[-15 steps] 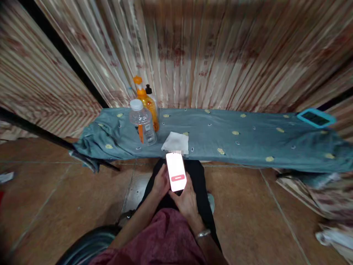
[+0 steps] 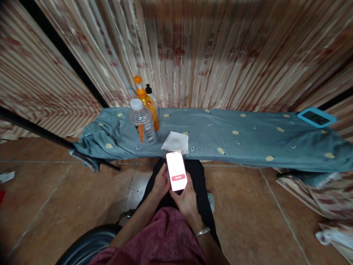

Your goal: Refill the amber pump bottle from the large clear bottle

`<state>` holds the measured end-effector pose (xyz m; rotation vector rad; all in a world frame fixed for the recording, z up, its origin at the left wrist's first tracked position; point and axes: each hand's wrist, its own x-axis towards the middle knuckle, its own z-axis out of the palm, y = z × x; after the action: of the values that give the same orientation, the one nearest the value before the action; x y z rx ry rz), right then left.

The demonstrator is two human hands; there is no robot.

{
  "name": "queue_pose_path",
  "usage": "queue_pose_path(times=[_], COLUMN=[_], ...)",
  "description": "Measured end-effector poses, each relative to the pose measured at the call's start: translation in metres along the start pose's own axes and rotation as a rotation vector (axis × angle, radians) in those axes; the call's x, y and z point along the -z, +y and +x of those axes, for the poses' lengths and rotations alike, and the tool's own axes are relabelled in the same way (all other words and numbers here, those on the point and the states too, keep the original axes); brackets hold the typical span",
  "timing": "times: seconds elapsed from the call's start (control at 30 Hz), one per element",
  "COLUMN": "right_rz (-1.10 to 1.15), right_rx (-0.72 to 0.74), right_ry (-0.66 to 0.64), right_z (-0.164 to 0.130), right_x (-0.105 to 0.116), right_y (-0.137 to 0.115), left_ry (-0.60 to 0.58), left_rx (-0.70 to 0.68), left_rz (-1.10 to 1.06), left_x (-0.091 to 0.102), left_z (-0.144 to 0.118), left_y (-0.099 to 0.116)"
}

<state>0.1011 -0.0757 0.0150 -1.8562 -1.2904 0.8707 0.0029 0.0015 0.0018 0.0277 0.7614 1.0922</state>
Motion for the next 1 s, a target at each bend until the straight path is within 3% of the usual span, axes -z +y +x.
queue_pose_path(times=[0.63,0.87,1.0], right_rz=[-0.011,-0.043,-0.105], right_rx=[0.013,0.036,0.01], right_ry=[0.039,0.204,0.336], right_z=[0.001,0.007,0.027], right_x=[0.005,0.023,0.049], right_y=[0.0,0.003,0.015], left_ry=[0.002,-0.079,-0.115], left_rx=[-0.016,0.011,-0.032], left_rz=[0.014,0.148,0.248], left_x=[-0.012,-0.027,-0.027], left_z=[-0.007,-0.006,-0.004], left_y=[-0.002,-0.011,-0.009])
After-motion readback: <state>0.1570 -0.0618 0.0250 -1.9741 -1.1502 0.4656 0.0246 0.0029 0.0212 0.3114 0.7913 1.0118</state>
